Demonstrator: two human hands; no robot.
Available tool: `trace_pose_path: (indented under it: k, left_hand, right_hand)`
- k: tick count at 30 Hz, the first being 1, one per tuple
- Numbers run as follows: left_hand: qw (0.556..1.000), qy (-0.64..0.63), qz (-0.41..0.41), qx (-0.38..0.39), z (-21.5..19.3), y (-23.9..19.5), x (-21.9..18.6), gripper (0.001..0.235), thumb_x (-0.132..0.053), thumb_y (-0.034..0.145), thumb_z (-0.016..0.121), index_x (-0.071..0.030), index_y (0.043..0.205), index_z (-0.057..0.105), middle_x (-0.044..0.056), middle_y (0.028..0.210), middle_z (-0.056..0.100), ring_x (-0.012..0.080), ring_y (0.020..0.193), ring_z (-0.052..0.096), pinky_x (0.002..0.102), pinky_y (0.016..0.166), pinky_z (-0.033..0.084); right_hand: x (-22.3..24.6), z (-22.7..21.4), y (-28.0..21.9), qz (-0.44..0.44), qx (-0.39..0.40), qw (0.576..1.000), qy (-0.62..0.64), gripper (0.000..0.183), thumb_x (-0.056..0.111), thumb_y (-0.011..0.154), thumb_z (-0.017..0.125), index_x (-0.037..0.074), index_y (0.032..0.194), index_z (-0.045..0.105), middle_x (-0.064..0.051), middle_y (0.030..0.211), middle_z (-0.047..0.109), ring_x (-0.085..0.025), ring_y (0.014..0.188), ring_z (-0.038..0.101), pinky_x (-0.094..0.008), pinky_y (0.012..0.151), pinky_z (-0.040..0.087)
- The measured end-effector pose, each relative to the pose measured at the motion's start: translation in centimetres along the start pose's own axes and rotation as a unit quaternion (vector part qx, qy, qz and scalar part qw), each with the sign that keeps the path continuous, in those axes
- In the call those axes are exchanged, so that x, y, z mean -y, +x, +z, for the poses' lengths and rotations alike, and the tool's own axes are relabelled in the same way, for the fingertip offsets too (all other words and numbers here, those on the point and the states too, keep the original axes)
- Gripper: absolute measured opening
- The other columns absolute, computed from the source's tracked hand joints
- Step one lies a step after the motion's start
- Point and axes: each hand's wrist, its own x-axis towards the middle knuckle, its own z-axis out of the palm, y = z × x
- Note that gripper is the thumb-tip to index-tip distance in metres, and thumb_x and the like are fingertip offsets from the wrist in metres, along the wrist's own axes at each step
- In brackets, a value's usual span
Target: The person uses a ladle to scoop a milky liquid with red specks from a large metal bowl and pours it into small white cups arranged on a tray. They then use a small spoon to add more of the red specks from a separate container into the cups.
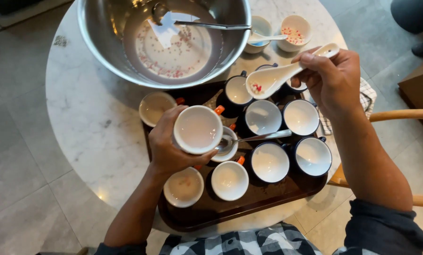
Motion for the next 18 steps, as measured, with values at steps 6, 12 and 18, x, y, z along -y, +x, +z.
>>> trace_pose_path:
  k: [6, 12, 18]
  left_hand:
    - [1.000, -0.004, 0.022, -0.021, -0.8, 0.3, 0.1, 0.093, -0.049, 0.061, 0.101, 0.005, 0.123, 0.058, 0.020, 0.118, 0.068, 0.0370, 0.108, 0.070, 0.046, 0.094, 0.060]
    - [0.992, -0.115, -0.039, -0.024, -0.6, 0.4, 0.6, 0.086, -0.039, 0.055, 0.102, 0.003, 0.120, 0.064, 0.020, 0.112, 0.069, 0.0381, 0.106, 0.071, 0.047, 0.096, 0.057]
    - [0.992, -0.119, -0.035, -0.019, -0.1, 0.0, 1.0, 0.085, -0.041, 0.056, 0.101, 0.003, 0.119, 0.064, 0.021, 0.110, 0.070, 0.0386, 0.104, 0.071, 0.048, 0.094, 0.057]
  right_hand:
    - [0.7, 4.8, -3.1, -0.003, 0.057, 0.996, -0.069, 0.018, 0.008, 0.103, 0.064, -0.008, 0.102, 0.070, -0.019, 0.081, 0.068, -0.023, 0.061, 0.068, -0.027, 0.050, 0.058]
    - [-1.8, 7.2, -4.2, -0.078, 0.070, 0.980, -0.167, 0.021, 0.006, 0.104, 0.062, -0.013, 0.100, 0.070, -0.029, 0.084, 0.068, -0.035, 0.071, 0.074, -0.041, 0.069, 0.063]
    - [-1.7, 8.4, -5.2, -0.144, 0.092, 0.957, -0.234, 0.027, 0.012, 0.106, 0.061, -0.012, 0.102, 0.072, -0.031, 0.083, 0.069, -0.036, 0.073, 0.075, -0.043, 0.072, 0.062]
